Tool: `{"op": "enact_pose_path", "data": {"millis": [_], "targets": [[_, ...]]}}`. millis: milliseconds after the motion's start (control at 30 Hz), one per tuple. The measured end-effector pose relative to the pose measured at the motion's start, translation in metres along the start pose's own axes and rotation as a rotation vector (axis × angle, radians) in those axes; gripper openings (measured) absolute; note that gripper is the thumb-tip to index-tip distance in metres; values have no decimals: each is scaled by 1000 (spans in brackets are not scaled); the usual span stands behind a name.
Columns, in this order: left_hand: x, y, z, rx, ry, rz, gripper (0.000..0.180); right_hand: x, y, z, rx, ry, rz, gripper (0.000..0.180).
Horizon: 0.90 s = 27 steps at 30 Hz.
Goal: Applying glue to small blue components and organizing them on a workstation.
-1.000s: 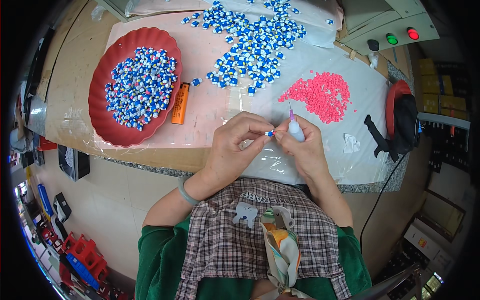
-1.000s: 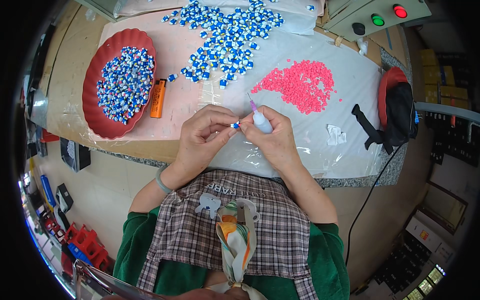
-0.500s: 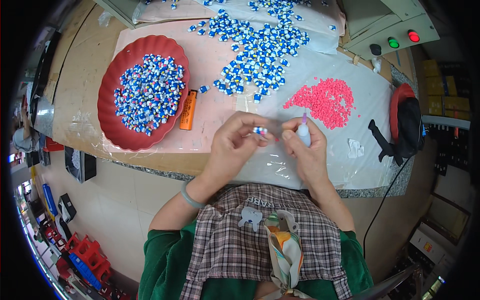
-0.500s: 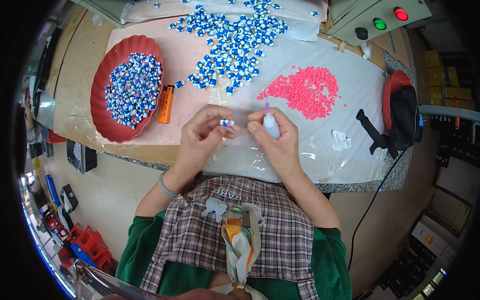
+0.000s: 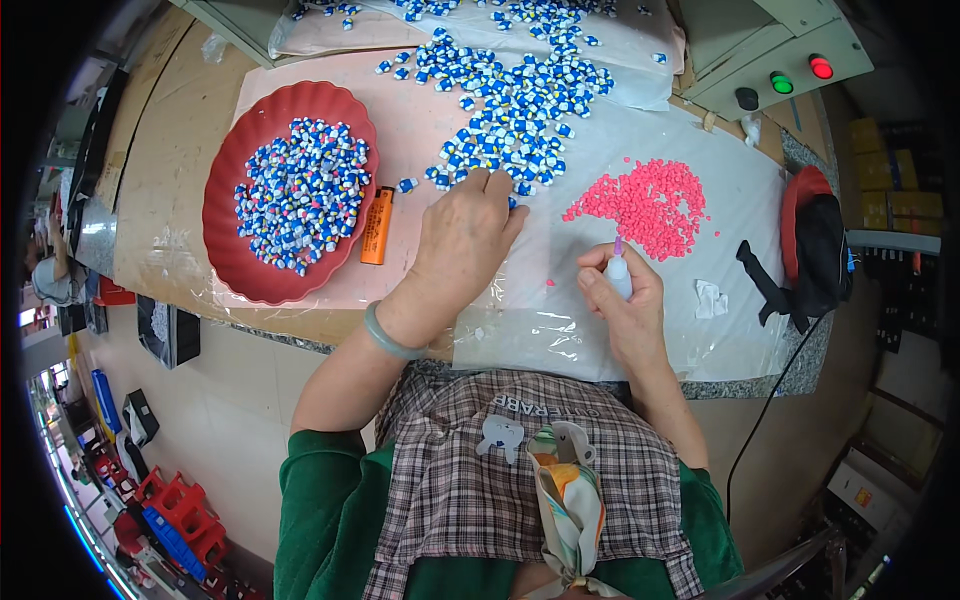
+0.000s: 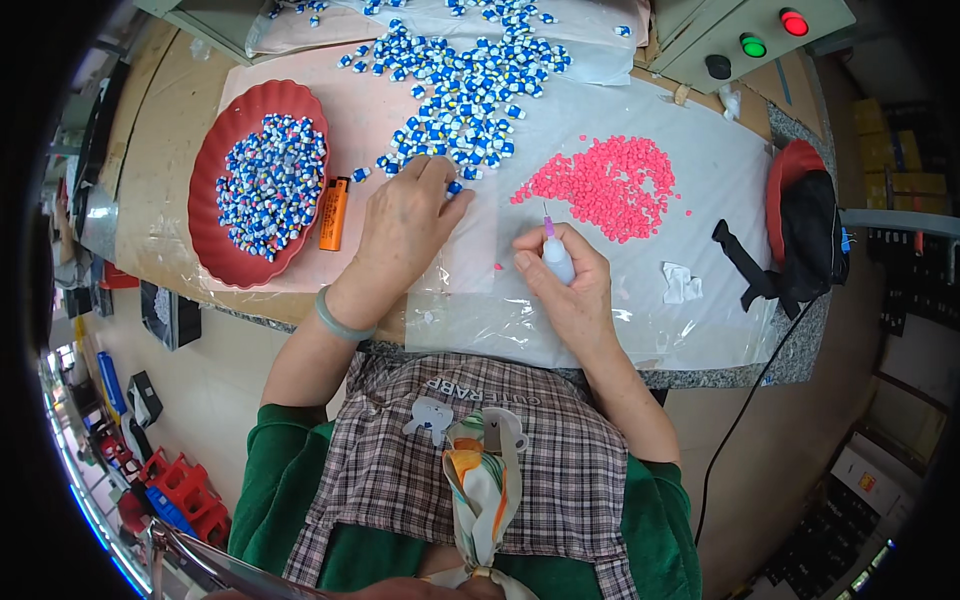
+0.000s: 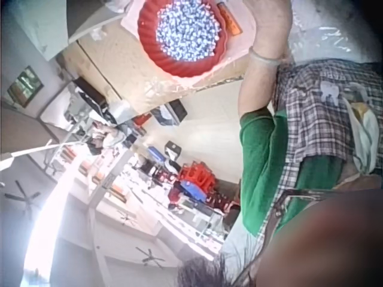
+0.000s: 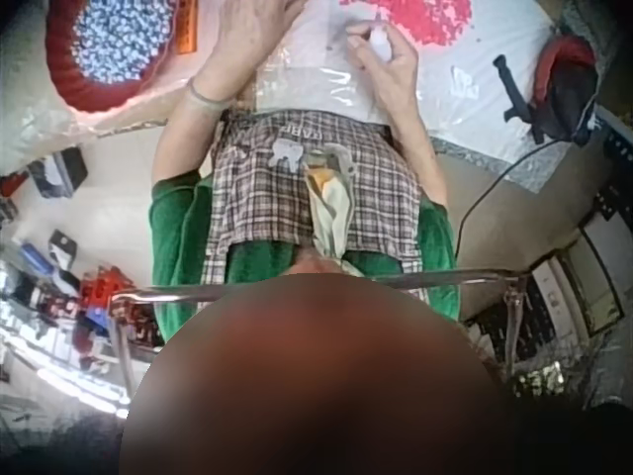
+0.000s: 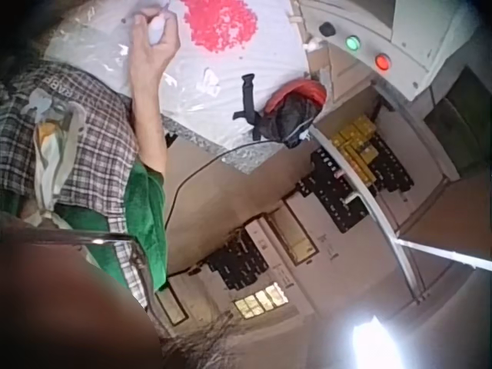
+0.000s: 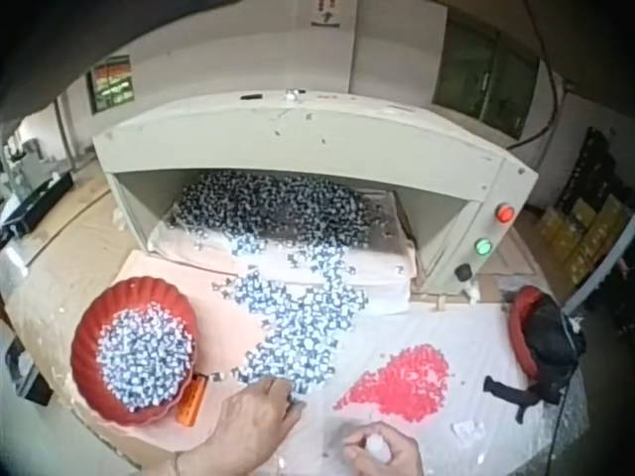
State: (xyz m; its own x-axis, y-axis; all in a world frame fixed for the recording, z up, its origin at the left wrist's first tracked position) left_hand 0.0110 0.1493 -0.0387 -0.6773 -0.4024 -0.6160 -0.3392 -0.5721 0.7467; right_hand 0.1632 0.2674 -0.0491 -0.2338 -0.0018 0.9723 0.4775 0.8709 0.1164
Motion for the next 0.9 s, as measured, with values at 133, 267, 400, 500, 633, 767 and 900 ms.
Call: {"op": "enact_pose_path", "data": {"millis": [133, 267, 400, 500, 633, 767, 900], "targets": [[6, 3, -3, 154, 145, -232, 17, 6, 4, 1, 27, 49, 32, 26], [11, -2, -23, 194, 250, -878, 14, 5, 11, -2, 86, -20, 212, 32], [-1, -8, -42, 339, 547, -1403, 17, 14, 22, 0, 36, 131, 95, 32], [-7, -12, -50, 324, 562, -1486, 18, 18, 30, -3, -26, 210, 55, 33], [-6, -15, -58, 302, 557, -1480, 18, 33, 31, -9, -177, 254, 75, 38], [-8, -15, -61, 269, 551, -1438, 18, 46, 31, -16, -210, 394, -157, 43], [-11, -12, -61, 260, 540, -1335, 18, 54, 27, -24, -190, 528, -351, 50]]}}
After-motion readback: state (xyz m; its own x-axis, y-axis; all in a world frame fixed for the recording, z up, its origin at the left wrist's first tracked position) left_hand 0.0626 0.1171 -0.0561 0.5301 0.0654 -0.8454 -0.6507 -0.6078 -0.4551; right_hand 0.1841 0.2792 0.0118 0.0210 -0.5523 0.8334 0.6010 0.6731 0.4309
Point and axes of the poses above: each hand's wrist, its own z-axis towards the middle knuckle, its own y-axis out of the back of the hand, x = y × z, the point moved 5 cm from there along z, towards the middle knuckle, and after that the axes turned 6 degrees about -z, right-handed, at the moved point
